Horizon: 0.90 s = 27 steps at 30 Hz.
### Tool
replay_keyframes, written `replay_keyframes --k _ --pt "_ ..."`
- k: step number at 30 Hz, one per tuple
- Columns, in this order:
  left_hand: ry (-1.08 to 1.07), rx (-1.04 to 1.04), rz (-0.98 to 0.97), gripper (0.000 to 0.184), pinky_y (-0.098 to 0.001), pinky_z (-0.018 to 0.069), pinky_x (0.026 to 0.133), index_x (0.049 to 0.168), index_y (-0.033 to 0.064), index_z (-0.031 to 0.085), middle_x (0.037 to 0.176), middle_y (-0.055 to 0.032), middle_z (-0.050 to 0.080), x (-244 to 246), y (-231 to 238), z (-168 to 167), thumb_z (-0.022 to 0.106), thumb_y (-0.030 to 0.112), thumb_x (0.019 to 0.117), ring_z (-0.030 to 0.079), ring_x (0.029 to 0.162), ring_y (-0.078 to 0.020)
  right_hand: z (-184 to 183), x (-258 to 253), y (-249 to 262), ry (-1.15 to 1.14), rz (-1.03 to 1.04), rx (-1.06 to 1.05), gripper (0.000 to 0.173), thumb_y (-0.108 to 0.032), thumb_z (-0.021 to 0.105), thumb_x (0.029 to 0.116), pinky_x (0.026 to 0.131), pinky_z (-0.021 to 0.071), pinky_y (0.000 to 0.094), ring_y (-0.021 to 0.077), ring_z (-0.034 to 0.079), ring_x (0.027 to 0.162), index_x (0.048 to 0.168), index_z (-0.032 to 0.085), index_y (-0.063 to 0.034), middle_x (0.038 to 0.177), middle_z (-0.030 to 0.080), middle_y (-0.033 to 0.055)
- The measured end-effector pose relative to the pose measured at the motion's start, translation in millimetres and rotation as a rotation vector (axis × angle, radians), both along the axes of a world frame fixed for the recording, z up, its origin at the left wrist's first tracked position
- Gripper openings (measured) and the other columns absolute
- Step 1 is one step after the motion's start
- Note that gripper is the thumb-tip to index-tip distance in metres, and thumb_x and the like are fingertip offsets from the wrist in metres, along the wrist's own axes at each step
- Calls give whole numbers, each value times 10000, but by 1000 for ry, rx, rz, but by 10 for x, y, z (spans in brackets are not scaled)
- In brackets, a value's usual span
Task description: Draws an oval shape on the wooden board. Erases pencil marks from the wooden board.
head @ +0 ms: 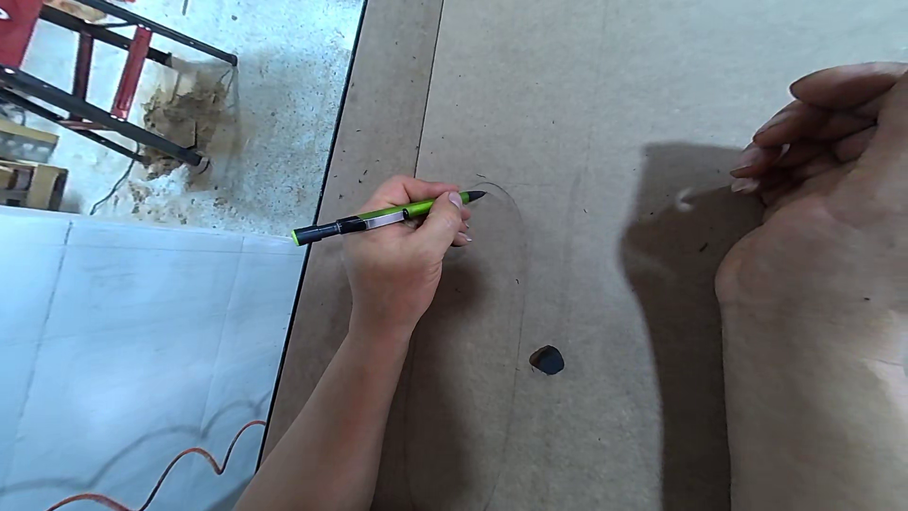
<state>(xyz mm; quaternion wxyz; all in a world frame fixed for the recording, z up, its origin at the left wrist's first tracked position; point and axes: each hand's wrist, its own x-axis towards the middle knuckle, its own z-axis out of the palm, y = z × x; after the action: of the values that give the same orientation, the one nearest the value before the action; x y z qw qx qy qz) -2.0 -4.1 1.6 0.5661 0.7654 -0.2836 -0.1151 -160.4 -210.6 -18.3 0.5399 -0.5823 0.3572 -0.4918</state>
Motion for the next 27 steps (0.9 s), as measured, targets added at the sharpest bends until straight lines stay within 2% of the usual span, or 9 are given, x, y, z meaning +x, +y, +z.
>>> replay_keyframes --k 6,11,16,23,25,27 --pt "-10 7 -71 53 -285 654 641 1001 2 705 841 -76 764 14 11 7 679 25 962 744 703 -160 13 7 5 22 -1 7 379 -242 332 1144 597 565 243 97 656 676 1047 665 -88 820 679 -32" --pt "4 -2 -54 57 -297 661 647 1013 -2 691 841 -79 765 8 10 4 668 29 972 752 707 -168 3 6 0 13 -1 6 368 -237 340 1143 594 562 239 94 655 674 1041 661 -88 819 677 -32" --pt "47 -6 -224 71 -289 646 628 1001 -13 709 828 -87 752 73 62 14 678 1 939 734 694 -164 8 4 0 12 3 13 372 -238 338 1143 595 567 245 99 660 674 1043 663 -88 812 680 -33" --pt "33 -6 -69 52 -299 661 648 1012 2 687 841 -79 765 17 4 4 659 28 977 750 700 -166 17 8 7 6 -6 6 367 -236 343 1143 600 567 242 99 657 673 1041 658 -78 820 678 -28" --pt "24 1 -92 57 -304 663 650 1012 -1 694 840 -79 764 24 12 5 666 27 970 751 704 -169 18 6 11 13 -8 7 369 -241 340 1143 605 566 241 97 657 678 1047 658 -81 821 679 -30" --pt "31 7 -194 64 -290 651 639 1004 3 702 829 -69 751 65 48 15 670 19 951 736 701 -155 12 1 9 21 -5 6 371 -241 334 1143 612 568 243 97 660 687 1051 659 -84 826 680 -31"
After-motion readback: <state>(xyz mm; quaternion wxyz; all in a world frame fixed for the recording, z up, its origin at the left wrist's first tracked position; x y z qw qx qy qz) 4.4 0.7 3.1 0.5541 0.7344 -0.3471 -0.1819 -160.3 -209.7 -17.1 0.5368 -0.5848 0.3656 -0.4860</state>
